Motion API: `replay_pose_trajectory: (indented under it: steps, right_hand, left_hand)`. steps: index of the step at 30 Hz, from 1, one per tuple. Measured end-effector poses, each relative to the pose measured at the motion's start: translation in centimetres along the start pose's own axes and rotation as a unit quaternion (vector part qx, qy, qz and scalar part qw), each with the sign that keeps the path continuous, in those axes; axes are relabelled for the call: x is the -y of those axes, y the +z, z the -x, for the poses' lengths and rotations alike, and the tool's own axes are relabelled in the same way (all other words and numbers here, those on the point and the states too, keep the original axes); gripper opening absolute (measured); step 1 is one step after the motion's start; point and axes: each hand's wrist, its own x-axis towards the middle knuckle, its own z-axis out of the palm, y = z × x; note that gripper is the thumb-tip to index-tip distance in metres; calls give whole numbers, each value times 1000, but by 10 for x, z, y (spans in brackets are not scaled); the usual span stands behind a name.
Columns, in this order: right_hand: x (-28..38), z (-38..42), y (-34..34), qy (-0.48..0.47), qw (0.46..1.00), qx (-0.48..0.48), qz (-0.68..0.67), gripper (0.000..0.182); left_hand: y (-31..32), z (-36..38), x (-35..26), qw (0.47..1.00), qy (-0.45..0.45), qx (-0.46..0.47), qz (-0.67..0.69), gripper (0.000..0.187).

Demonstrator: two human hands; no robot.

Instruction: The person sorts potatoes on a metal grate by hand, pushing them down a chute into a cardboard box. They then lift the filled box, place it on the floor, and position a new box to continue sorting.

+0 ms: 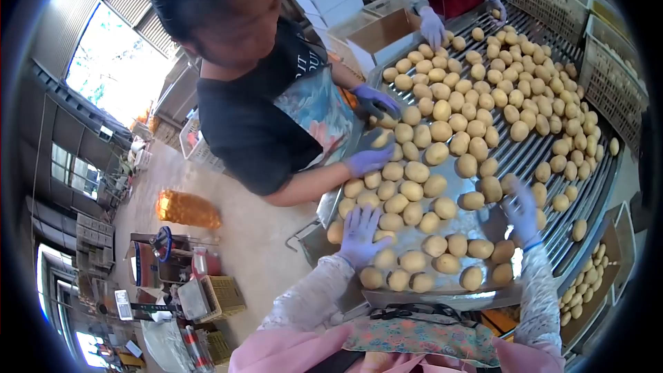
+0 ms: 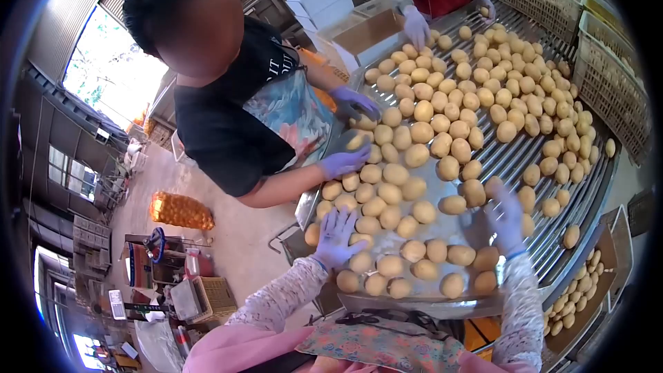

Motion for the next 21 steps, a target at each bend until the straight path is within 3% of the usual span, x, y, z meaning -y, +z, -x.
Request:
replay_pose_trajectory:
  steps: [1, 3, 5, 6, 7, 8, 9, 10, 11, 13, 14, 15, 17, 20, 21]
  right_hand:
    - [-47, -24, -24, -72, 977, -48, 196, 56]
    - [-107, -52, -44, 116, 945, -88, 294, 69]
    - [-231, -70, -40, 119, 942, -68, 305, 73]
    - [-204, -82, -32, 167, 932, -43, 320, 73]
    - [-156, -87, -18, 217, 917, -21, 334, 74]
    - [-86, -96, -12, 202, 908, 22, 366, 73]
    - [-79, -100, 3, 138, 928, 42, 343, 70]
    - [-62, -99, 25, 91, 944, 34, 314, 69]
    - [-65, -97, 46, 1, 958, 86, 273, 66]
    - [-40, -75, 81, -33, 963, 24, 265, 64]
    - [-33, -68, 82, -51, 965, 62, 249, 63]
    - [-16, -56, 77, -90, 956, 82, 267, 64]
    - [-2, -26, 72, -124, 951, 139, 247, 66]
    - [1, 40, 70, -194, 916, 115, 333, 69]
    - [22, 55, 61, -187, 932, 140, 279, 70]
  left_hand:
    - [-7, -10, 0, 996, -75, 27, 31, 78]
    - [17, -39, -6, 996, -83, -17, -14, 77]
    - [25, -71, -32, 983, -161, 31, -82, 77]
    - [41, -80, -41, 983, -172, 26, -61, 76]
    - [29, -96, -59, 984, -155, 77, -31, 76]
    - [12, -106, -80, 982, -138, 132, -1, 75]
    - [8, -112, -96, 982, -138, 128, -3, 75]
    - [10, -113, -112, 987, -93, 134, 10, 74]
    - [15, -110, -125, 988, -48, 141, 25, 73]
    - [43, -85, -142, 995, 9, 92, 22, 72]
    - [54, -73, -146, 997, 64, 41, 18, 70]
    - [60, -61, -142, 997, 68, 41, 18, 70]
    - [55, -20, -120, 983, 171, -20, 70, 67]
    - [21, 29, -77, 986, 146, 34, 73, 68]
    - [10, 43, -65, 986, 152, 44, 43, 68]
